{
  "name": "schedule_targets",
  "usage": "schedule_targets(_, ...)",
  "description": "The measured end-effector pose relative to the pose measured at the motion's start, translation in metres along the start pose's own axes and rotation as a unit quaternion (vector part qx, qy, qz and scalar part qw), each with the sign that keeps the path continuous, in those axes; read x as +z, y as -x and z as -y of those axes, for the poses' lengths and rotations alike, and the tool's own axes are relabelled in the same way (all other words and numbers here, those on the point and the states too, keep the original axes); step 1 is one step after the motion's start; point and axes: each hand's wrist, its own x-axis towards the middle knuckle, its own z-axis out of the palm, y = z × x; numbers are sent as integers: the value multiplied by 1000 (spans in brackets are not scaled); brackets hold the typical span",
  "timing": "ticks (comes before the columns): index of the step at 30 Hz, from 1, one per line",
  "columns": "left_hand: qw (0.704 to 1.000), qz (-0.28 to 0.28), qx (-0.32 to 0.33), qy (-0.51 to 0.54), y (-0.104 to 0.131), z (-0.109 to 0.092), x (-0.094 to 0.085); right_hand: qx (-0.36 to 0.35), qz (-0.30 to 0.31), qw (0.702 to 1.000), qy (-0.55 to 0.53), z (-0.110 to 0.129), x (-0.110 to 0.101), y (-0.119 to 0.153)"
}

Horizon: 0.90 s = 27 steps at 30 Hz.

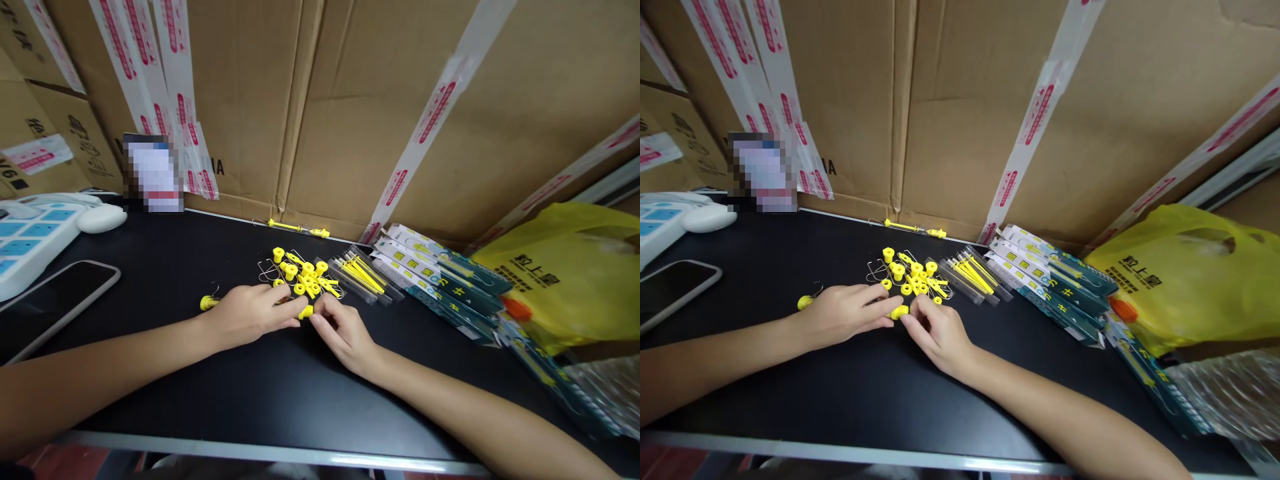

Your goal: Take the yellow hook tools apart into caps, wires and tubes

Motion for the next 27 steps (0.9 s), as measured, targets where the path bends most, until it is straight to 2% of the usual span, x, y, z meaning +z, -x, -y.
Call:
schedule_targets(9, 999, -1, -12, 38, 2, -2, 5, 4, 43, 998, 35, -4, -2, -5)
schedule_targets(18, 993, 77, -9, 88, 0, 1, 4, -2, 53, 998, -32, -8, 1, -6)
schedule_targets(22, 992, 82, -9, 98, 0, 3, 3, -7, 50, 998, -46, -9, 2, -7)
schedule_targets(24, 992, 77, -3, 103, 0, 4, 4, -21, 47, 998, -39, -11, 2, -7)
schedule_targets(27, 991, 74, 4, 107, 1, 7, 6, -85, 45, 995, 7, -15, 1, -8)
